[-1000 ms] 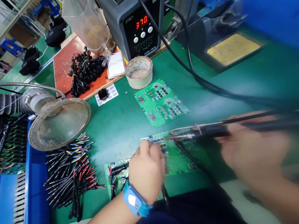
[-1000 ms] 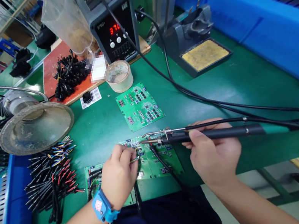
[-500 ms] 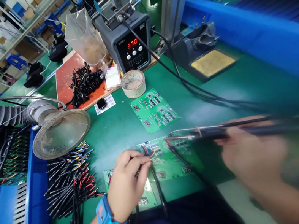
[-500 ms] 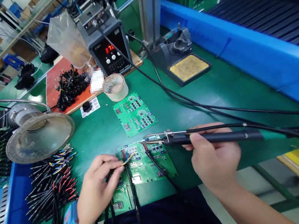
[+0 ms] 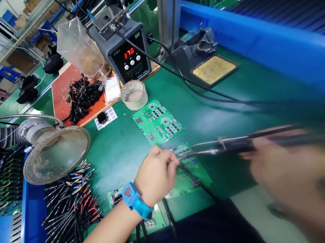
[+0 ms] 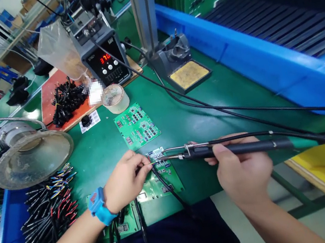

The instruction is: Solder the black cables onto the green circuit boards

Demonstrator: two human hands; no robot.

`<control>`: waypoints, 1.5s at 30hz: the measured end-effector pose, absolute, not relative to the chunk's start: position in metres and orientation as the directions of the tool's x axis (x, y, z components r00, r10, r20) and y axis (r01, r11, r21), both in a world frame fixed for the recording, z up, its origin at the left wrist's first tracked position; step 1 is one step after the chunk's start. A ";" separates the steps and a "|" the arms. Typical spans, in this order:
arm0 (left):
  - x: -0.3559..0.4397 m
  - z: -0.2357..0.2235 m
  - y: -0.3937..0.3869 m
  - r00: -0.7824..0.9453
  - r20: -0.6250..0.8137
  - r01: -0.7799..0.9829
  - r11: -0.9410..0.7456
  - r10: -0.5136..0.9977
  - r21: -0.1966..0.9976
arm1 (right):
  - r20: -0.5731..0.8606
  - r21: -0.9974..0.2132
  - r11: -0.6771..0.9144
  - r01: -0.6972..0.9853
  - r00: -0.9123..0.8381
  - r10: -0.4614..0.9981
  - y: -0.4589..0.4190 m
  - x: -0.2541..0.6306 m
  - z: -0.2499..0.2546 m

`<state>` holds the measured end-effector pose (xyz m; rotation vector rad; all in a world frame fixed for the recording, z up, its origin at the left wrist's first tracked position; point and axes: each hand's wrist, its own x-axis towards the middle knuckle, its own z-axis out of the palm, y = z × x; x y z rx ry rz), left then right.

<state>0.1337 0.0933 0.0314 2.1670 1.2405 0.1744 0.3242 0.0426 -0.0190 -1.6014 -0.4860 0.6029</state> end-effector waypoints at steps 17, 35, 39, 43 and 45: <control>0.140 0.025 0.093 0.471 -0.192 0.778 -0.302 0.861 0.551 | -0.037 -0.988 -0.136 0.075 0.735 0.677 0.042 0.318 -0.003; 0.153 0.034 0.108 0.416 -0.346 0.874 -0.264 0.841 0.407 | -0.019 -1.000 -0.026 -0.005 0.812 0.583 0.042 0.318 -0.007; 0.153 0.034 0.104 0.378 -0.333 0.875 -0.215 0.864 0.434 | -0.051 -0.999 -0.027 -0.043 0.813 0.580 0.044 0.318 -0.005; 0.153 0.032 0.093 0.307 -0.258 0.868 -0.158 0.916 0.472 | -0.064 -0.998 -0.013 -0.069 0.819 0.570 0.045 0.319 -0.006; 0.154 0.031 0.086 0.296 -0.209 0.852 -0.159 0.932 0.500 | -0.065 -0.997 -0.006 -0.075 0.824 0.563 0.045 0.319 -0.007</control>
